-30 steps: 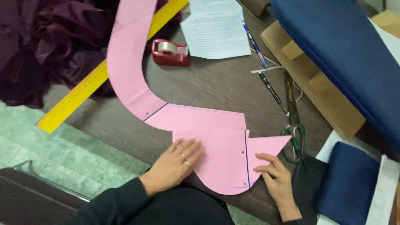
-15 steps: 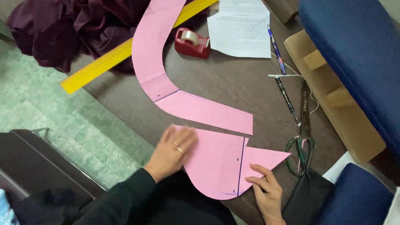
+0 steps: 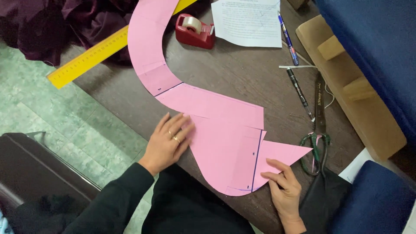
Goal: The person aligns and folds a pink paper pattern on a table, then uses a pen to mark a line. They proceed to cut the paper along the marked line using scissors and finally apply a piece of tape to the pattern.
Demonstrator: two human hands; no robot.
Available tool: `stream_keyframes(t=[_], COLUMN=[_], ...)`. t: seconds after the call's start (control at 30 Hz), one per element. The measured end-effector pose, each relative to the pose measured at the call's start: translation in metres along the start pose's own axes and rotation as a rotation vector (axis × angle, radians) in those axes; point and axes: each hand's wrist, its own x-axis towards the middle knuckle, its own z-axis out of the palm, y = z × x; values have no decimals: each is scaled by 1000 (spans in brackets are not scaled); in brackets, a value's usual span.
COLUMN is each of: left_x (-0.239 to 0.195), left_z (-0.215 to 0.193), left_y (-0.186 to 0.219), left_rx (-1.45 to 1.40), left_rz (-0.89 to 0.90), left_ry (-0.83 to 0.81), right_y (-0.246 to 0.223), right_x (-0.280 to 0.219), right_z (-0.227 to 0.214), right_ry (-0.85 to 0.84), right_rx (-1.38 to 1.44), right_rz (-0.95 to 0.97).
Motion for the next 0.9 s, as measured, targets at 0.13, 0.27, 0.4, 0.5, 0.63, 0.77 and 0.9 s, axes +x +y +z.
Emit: stream_keyframes(t=[0.13, 0.27, 0.4, 0.5, 0.63, 0.77, 0.9], left_x=[-8, -8, -7, -7, -7, -7, -7], left_z=[5, 7, 5, 4, 5, 6, 6], left_y=[5, 5, 7, 7, 7, 6, 6], left_rx=[-41, -24, 10, 29, 39, 60, 70], left_rz=[1, 8, 1, 8, -2, 16, 22], left_ry=[-23, -32, -56, -78, -87, -94, -97], right_y=[-2, -1, -1, -3, 1, 0, -2], right_x=[1, 2, 2, 3, 0, 1, 1], right_z=[0, 0, -1, 0, 0, 0, 0], right_ry=[-14, -9, -12, 4, 9, 22, 42], right_rx=[0, -18, -37, -47, -32, -45, -54], right_rz=[7, 13, 19, 22, 28, 52, 47])
